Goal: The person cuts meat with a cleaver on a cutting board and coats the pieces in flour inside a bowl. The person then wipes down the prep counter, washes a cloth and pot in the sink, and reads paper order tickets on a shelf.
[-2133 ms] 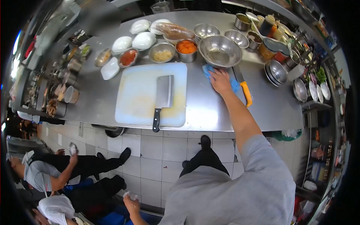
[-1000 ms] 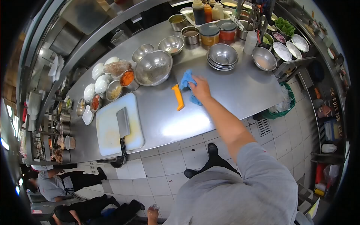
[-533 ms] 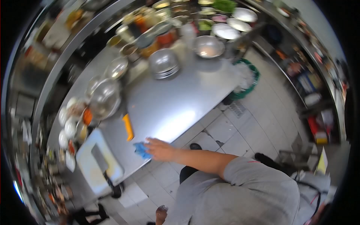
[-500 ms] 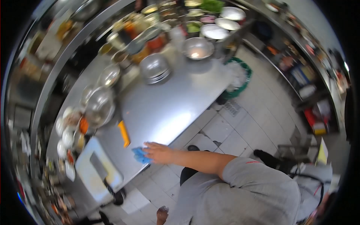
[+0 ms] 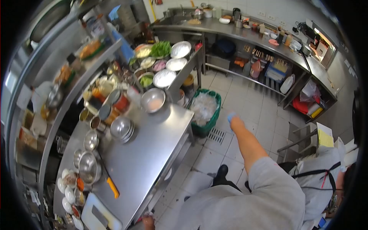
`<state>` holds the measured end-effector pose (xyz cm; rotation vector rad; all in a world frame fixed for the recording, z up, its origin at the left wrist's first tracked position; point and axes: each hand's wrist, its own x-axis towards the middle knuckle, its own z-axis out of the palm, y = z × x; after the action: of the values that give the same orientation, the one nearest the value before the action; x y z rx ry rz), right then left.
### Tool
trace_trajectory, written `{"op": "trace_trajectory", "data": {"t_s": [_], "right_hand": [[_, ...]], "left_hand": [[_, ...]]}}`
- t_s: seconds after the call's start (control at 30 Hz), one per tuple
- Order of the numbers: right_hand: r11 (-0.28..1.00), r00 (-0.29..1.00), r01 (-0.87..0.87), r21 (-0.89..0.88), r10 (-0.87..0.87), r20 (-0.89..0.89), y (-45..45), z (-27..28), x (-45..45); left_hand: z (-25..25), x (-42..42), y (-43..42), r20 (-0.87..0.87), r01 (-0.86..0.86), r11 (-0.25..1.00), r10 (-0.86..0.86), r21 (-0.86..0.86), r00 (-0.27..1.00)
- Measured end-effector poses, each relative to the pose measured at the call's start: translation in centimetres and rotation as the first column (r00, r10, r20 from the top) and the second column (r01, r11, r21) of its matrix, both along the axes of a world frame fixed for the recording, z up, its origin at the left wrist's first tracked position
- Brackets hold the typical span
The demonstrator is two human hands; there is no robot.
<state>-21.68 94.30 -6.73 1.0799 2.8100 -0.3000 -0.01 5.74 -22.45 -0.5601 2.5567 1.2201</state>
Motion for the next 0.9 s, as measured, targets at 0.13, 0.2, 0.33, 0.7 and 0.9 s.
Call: {"op": "trace_trajectory", "data": {"t_s": [0.13,0.2,0.33,0.7,0.9], "right_hand": [[0.985,0.967,0.153,-0.082,-0.132,0.220,11.4,-15.0,14.5],[0.984,0.873,0.044,-0.175,0.048,0.486,15.1,-19.6,21.3],[0.967,0.786,0.121,-0.225,0.045,0.617,19.6,-17.9,29.7],[0.852,0.813,0.503,-0.146,-0.409,0.414,36.7,-16.1,21.9],[0.735,0.734,0.671,-0.093,-0.642,0.222,41.9,-5.9,12.4]], "left_hand": [[1.6,-1.1,10.7,0.491,0.861,0.274,-0.729,-0.429,0.477],[2.4,-1.7,16.7,0.492,0.856,0.411,-0.701,-0.312,0.516],[2.3,-7.3,27.8,0.539,0.900,0.374,-0.723,-0.222,0.433],[-2.7,-42.6,70.6,0.163,0.600,0.797,-0.603,0.068,0.781],[0.4,-59.1,95.8,0.115,0.903,0.426,-0.901,0.052,0.419]]}}
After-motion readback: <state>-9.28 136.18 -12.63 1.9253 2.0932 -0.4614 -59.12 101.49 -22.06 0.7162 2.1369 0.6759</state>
